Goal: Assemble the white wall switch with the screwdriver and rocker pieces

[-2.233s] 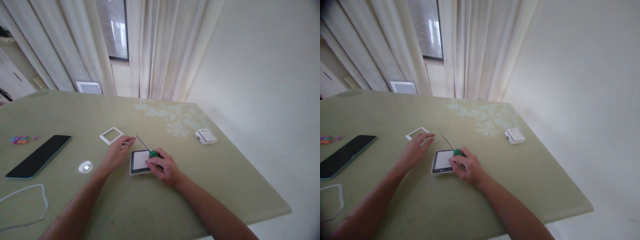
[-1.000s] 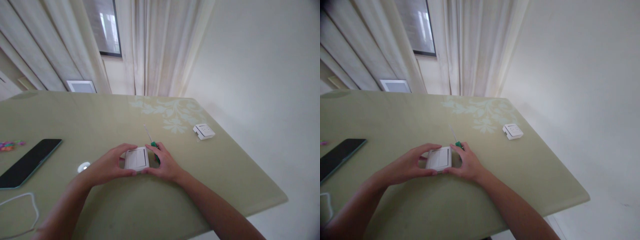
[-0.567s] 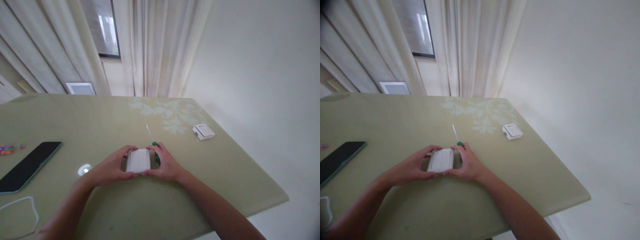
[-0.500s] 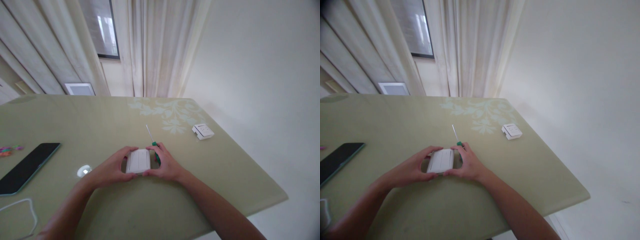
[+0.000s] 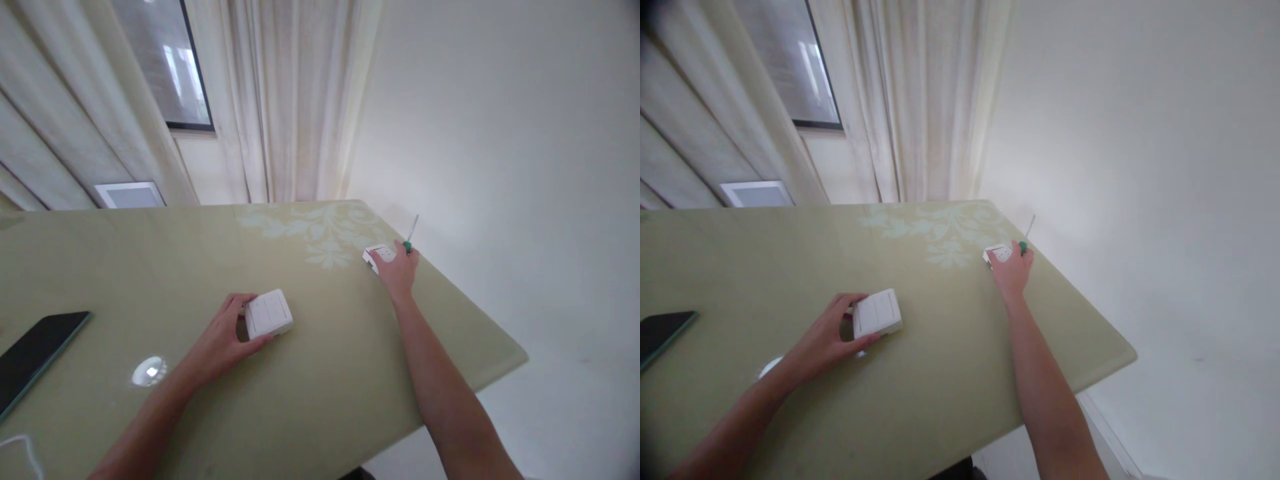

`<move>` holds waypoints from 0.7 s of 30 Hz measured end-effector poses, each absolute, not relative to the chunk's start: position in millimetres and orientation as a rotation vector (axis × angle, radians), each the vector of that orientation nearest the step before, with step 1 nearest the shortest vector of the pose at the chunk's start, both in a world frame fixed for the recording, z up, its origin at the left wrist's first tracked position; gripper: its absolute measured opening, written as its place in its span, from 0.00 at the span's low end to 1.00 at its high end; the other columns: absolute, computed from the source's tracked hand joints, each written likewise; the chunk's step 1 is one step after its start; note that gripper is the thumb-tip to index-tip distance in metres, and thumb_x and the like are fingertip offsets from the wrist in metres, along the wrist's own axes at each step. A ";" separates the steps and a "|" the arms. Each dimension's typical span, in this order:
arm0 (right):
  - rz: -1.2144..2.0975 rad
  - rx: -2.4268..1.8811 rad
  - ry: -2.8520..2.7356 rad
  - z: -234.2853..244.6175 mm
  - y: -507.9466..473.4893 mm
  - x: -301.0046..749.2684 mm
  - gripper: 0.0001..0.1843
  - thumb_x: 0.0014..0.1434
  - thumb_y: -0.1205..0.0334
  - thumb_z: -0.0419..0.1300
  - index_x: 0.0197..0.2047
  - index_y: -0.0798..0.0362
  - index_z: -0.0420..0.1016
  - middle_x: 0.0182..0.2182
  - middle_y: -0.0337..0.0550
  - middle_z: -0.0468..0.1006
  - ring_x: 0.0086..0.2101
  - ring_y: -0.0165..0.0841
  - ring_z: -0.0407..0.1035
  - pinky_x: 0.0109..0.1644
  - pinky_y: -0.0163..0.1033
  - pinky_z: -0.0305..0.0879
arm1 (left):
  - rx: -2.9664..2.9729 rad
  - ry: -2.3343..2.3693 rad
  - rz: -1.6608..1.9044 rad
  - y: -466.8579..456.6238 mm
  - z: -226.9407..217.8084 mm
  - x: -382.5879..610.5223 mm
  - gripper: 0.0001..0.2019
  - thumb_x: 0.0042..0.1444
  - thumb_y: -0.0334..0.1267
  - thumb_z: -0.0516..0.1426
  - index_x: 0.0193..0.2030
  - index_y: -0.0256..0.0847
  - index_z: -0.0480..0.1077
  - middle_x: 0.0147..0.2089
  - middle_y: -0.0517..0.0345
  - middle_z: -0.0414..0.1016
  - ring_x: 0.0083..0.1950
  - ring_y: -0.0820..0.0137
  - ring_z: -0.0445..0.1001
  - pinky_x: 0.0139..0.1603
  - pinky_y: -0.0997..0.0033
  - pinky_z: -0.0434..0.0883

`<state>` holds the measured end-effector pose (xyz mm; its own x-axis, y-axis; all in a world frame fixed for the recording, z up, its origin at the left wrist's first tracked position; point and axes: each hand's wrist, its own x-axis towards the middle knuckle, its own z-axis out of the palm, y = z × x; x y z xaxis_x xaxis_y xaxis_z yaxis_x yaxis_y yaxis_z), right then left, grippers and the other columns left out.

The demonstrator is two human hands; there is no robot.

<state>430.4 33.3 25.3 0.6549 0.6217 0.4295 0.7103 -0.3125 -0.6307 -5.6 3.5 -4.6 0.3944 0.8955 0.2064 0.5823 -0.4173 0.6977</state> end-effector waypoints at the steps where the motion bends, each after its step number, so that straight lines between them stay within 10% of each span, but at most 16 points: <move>1: -0.141 -2.086 -1.014 23.8 32.6 436.4 0.43 0.62 0.41 0.70 0.70 0.59 0.71 0.68 0.67 0.66 0.67 0.58 0.60 0.71 0.62 0.59 | 2.134 1.253 0.785 2.7 -4.4 -4.8 0.32 0.56 0.57 0.70 0.62 0.45 0.71 0.60 0.45 0.77 0.58 0.48 0.80 0.59 0.46 0.81; 7: -0.077 -2.354 -0.976 16.4 34.8 451.6 0.22 0.74 0.50 0.65 0.65 0.50 0.76 0.65 0.52 0.75 0.60 0.47 0.74 0.64 0.59 0.74 | 2.100 1.207 0.819 -0.1 -2.6 -1.3 0.34 0.58 0.56 0.69 0.67 0.45 0.69 0.62 0.43 0.78 0.59 0.47 0.81 0.61 0.42 0.79; 21: 0.107 -2.344 -1.358 22.5 27.3 385.8 0.29 0.70 0.44 0.67 0.65 0.53 0.74 0.64 0.54 0.74 0.62 0.50 0.71 0.66 0.62 0.69 | 2.029 1.140 0.823 2.7 -4.9 -2.0 0.34 0.53 0.53 0.72 0.64 0.46 0.70 0.62 0.42 0.80 0.60 0.46 0.83 0.61 0.40 0.81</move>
